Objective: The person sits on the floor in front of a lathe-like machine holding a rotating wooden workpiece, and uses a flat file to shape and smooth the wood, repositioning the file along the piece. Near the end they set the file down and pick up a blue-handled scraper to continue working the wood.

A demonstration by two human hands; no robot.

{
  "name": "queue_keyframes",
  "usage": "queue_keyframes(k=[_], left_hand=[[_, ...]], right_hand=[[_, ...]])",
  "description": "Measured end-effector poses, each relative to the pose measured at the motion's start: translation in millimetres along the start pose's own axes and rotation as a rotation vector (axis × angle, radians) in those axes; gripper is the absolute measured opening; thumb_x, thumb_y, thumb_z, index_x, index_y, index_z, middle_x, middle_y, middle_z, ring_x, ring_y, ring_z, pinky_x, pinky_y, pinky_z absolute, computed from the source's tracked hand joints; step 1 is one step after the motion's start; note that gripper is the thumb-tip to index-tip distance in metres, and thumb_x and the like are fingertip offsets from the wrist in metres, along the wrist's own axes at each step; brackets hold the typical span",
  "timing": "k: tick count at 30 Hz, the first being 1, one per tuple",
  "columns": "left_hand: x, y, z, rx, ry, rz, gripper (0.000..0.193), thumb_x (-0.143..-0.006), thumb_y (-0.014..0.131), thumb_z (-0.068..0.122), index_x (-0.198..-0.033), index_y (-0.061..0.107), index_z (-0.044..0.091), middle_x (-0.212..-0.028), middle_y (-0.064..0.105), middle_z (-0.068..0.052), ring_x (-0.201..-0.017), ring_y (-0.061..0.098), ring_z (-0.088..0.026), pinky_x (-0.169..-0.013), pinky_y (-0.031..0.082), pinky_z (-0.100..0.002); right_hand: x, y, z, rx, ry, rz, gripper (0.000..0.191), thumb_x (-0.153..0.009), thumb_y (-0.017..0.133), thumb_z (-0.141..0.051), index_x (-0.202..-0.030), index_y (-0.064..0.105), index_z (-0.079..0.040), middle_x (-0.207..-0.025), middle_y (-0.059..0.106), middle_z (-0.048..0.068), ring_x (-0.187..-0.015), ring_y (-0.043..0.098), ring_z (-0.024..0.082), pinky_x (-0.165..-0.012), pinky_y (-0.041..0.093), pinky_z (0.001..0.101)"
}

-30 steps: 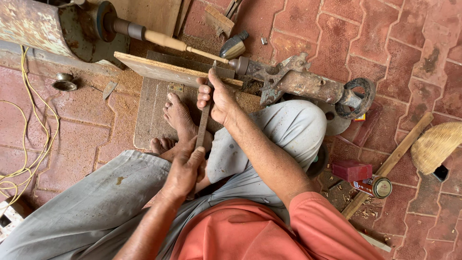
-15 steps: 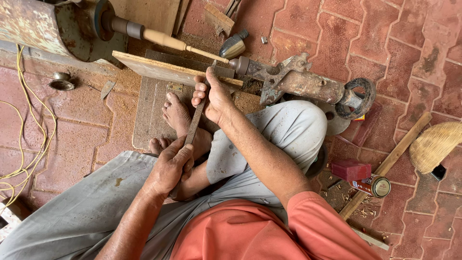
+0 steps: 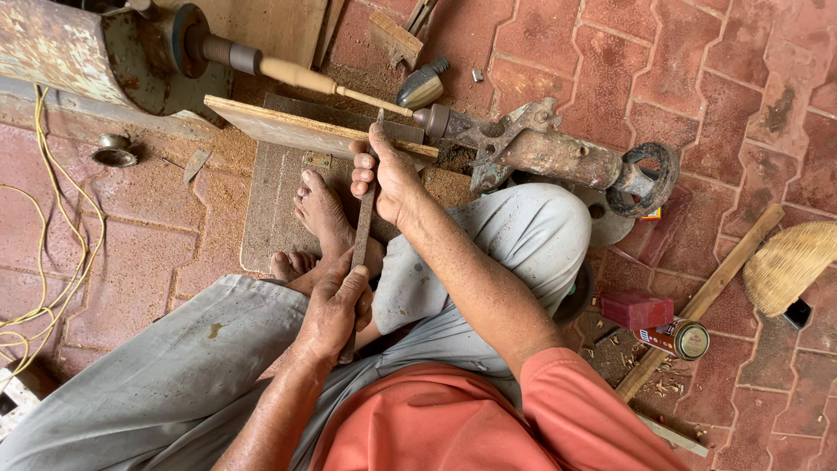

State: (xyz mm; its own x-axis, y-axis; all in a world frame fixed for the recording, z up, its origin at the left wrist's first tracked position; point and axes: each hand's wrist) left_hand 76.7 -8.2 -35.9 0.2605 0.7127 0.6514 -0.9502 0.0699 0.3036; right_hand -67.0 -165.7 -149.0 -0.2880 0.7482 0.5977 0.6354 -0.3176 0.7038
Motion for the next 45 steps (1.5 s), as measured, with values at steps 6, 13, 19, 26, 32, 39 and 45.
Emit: queue_keyframes(k=[6,13,19,26,32,39,45], left_hand=[[0,12,-9,0.140,-0.033,0.047,0.050,-0.104,0.049,0.022,-0.153,0.046,0.008,-0.062,0.041,0.004,-0.046,0.036,-0.006,-0.040,0.029,-0.022],[-1,30,-13,0.092,0.006,0.087,0.053,-0.105,0.048,0.023,-0.156,0.043,0.011,-0.062,0.043,0.002,-0.046,0.038,-0.008,-0.040,0.032,-0.023],[3,31,-12,0.094,-0.028,0.092,0.052,-0.104,0.047,0.022,-0.155,0.043,0.012,-0.062,0.044,0.003,-0.046,0.039,-0.007,-0.041,0.033,-0.023],[4,-33,15,-0.071,0.015,-0.044,0.031,-0.107,0.048,0.021,-0.128,0.054,-0.001,-0.065,0.046,0.000,-0.045,0.039,-0.009,-0.041,0.032,-0.024],[5,-55,44,-0.142,-0.101,-0.019,0.023,-0.102,0.051,0.024,-0.111,0.063,0.008,-0.062,0.044,0.001,-0.045,0.041,-0.009,-0.042,0.035,-0.024],[1,-57,38,-0.221,0.026,-0.090,0.026,-0.105,0.051,0.025,-0.096,0.059,0.001,-0.063,0.045,-0.002,-0.044,0.042,-0.011,-0.043,0.035,-0.025],[-4,-48,16,-0.082,0.040,-0.083,0.022,-0.104,0.049,0.025,-0.102,0.056,0.005,-0.064,0.047,-0.001,-0.045,0.043,-0.012,-0.042,0.036,-0.025]], right_hand=[[0,-2,-2,0.005,0.021,-0.011,0.047,-0.100,0.060,-0.054,-0.099,0.063,-0.007,-0.069,0.042,-0.009,-0.060,0.043,0.005,-0.053,0.040,0.0235],[0,-3,-6,0.017,0.056,-0.029,0.049,-0.098,0.061,-0.056,-0.098,0.063,-0.007,-0.067,0.043,-0.009,-0.057,0.042,0.004,-0.050,0.038,0.0218],[3,-2,-6,0.016,0.042,-0.031,0.049,-0.098,0.063,-0.055,-0.100,0.063,-0.007,-0.068,0.043,-0.009,-0.058,0.042,0.004,-0.051,0.039,0.0219],[-3,11,13,-0.157,0.010,-0.043,0.049,-0.098,0.061,-0.056,-0.100,0.062,-0.006,-0.068,0.044,-0.007,-0.060,0.043,0.007,-0.056,0.042,0.0261],[-12,18,18,-0.226,-0.018,0.002,0.051,-0.100,0.058,-0.056,-0.099,0.060,-0.005,-0.069,0.045,-0.005,-0.062,0.044,0.010,-0.059,0.044,0.0280],[-11,25,15,-0.146,-0.043,0.049,0.052,-0.100,0.057,-0.055,-0.098,0.060,-0.004,-0.068,0.045,-0.004,-0.061,0.044,0.010,-0.057,0.044,0.0278],[-6,24,11,-0.080,-0.037,0.060,0.052,-0.101,0.058,-0.055,-0.100,0.060,-0.003,-0.069,0.044,-0.005,-0.061,0.043,0.008,-0.055,0.043,0.0269]])
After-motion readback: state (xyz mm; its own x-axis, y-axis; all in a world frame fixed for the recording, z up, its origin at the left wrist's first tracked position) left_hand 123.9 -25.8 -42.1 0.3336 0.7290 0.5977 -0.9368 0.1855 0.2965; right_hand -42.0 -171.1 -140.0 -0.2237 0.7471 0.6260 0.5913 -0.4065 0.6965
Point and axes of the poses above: each hand's wrist, its own x-axis away from the middle knuckle, its own y-axis out of the palm, z = x × y
